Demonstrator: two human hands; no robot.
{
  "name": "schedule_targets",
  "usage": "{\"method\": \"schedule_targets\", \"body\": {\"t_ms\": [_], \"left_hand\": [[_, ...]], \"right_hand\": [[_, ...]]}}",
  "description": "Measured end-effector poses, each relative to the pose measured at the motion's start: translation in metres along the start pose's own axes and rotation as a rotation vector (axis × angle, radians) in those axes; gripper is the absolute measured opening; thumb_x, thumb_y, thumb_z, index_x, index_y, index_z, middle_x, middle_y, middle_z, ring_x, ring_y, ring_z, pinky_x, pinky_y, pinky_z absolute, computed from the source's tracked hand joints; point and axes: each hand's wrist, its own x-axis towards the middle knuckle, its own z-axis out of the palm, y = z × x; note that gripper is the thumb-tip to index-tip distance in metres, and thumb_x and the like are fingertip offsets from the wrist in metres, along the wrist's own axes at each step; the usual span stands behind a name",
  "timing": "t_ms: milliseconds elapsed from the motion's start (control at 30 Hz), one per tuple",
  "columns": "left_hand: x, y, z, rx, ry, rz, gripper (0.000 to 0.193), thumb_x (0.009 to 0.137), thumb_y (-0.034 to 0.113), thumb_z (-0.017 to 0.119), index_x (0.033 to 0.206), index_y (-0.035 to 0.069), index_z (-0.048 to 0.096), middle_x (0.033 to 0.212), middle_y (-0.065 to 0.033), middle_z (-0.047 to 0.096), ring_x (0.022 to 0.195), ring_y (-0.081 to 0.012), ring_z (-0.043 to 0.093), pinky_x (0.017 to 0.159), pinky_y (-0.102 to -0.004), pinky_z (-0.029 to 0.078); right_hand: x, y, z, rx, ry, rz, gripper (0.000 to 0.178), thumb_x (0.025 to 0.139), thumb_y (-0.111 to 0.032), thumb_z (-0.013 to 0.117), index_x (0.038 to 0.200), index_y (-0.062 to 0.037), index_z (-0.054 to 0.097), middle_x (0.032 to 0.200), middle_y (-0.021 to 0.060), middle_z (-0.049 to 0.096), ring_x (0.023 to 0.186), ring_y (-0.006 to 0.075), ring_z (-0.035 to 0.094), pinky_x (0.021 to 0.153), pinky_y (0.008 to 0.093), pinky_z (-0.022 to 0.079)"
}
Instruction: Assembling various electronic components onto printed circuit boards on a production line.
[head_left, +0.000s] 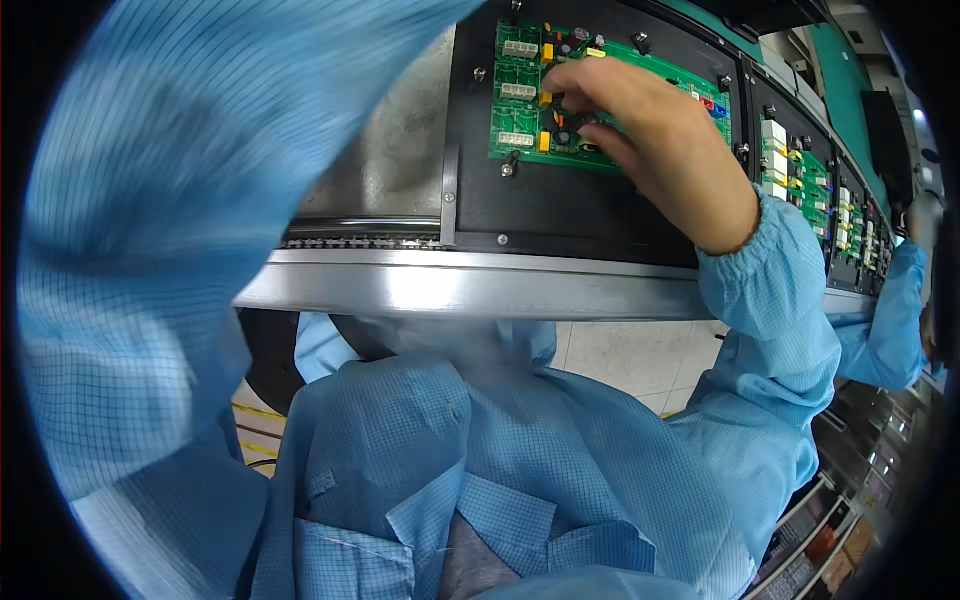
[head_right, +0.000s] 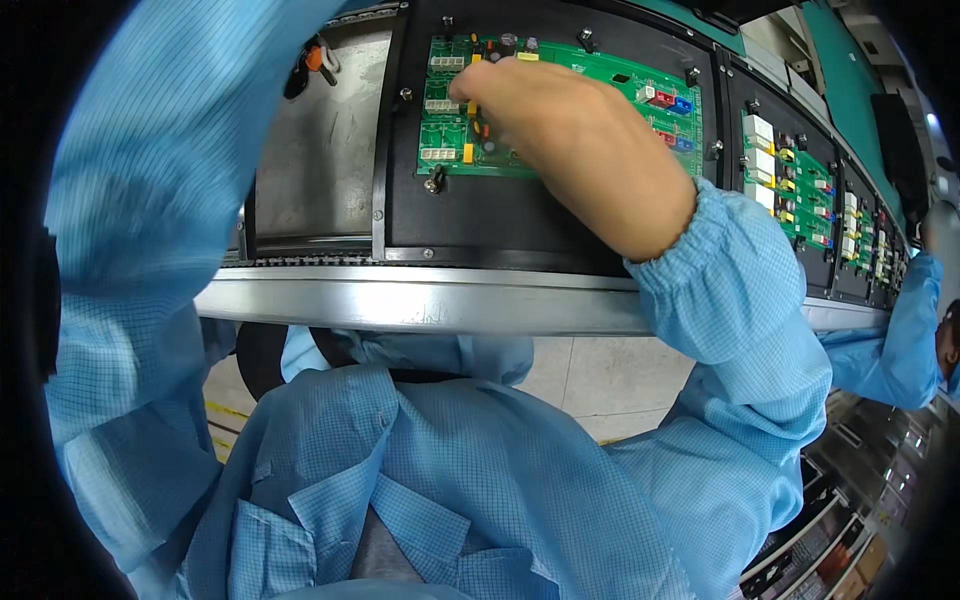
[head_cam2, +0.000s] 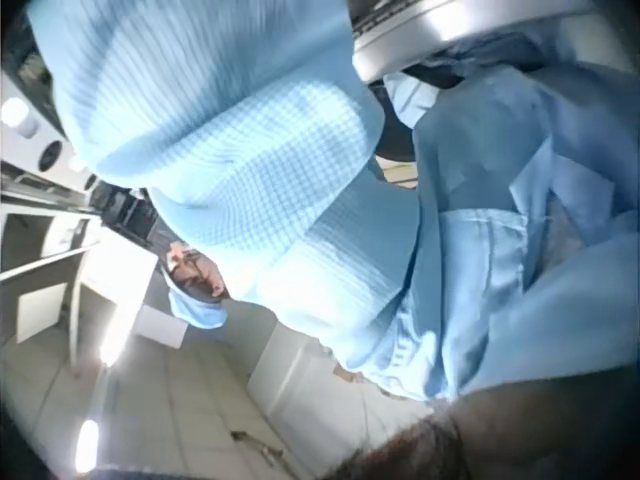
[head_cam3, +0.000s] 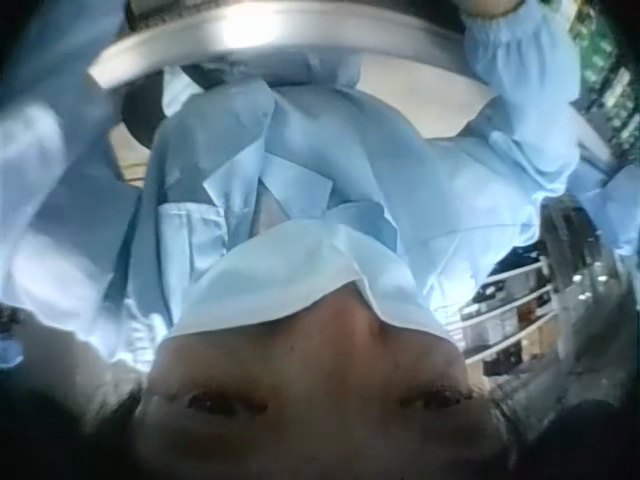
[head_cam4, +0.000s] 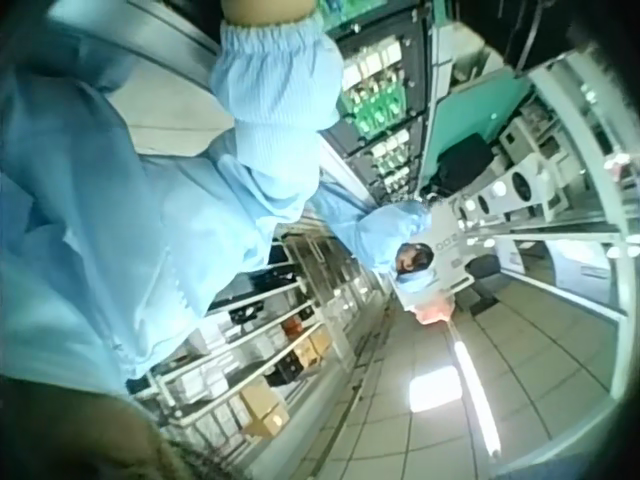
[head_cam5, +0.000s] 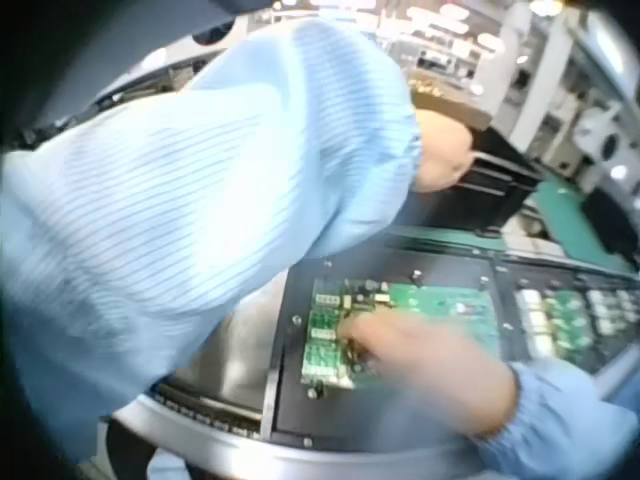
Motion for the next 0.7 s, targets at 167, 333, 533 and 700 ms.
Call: {"method": "schedule_targets", "body": {"t_ms": [167,333,533,700], "left_hand": [[-0.005,0.002,-0.002,-0.264,0.035,-0.094,0.022,0.089,0.009,0.058,0.106,-0.003,0.065,0.1,-0.0239,0.067,0.098,-0.0392,0.065,0.086,-0.0424,0.053],[-0.017,-0.002,-0.006,-0.527,0.086,-0.198,0.023,0.089,0.009,0.058,0.107,-0.003,0.065,0.1,-0.0237,0.067,0.098,-0.0386,0.065,0.086,-0.042,0.053],[-0.039,-0.006,-0.005,-0.873,0.148,-0.311,0.024,0.088,0.009,0.059,0.108,-0.003,0.065,0.1,-0.0234,0.068,0.098,-0.038,0.066,0.086,-0.0417,0.053],[-0.047,-0.011,-0.01,-1.168,0.219,-0.398,0.025,0.088,0.009,0.059,0.108,-0.003,0.065,0.1,-0.0232,0.068,0.098,-0.0374,0.066,0.086,-0.0413,0.054]], "right_hand": [[0.004,-0.004,-0.01,0.029,-0.109,0.002,0.045,0.078,0.009,0.069,0.12,-0.0049,0.058,0.106,0.0121,0.065,0.097,0.027,0.067,0.083,0.0362,0.056],[0.003,-0.013,-0.004,0.09,-0.035,0.064,0.047,0.078,0.008,0.07,0.122,-0.0038,0.059,0.105,0.0125,0.066,0.097,0.0262,0.067,0.085,0.0351,0.056],[0.005,-0.022,-0.003,0.155,-0.01,0.128,0.046,0.076,0.006,0.073,0.12,-0.003,0.061,0.104,0.0126,0.066,0.095,0.0252,0.067,0.085,0.0333,0.054],[0.011,-0.02,-0.024,-0.062,-0.079,0.085,0.03,0.076,-0.001,0.076,0.105,-0.0033,0.068,0.095,0.0111,0.068,0.09,0.0274,0.066,0.081,0.0368,0.05]]}}
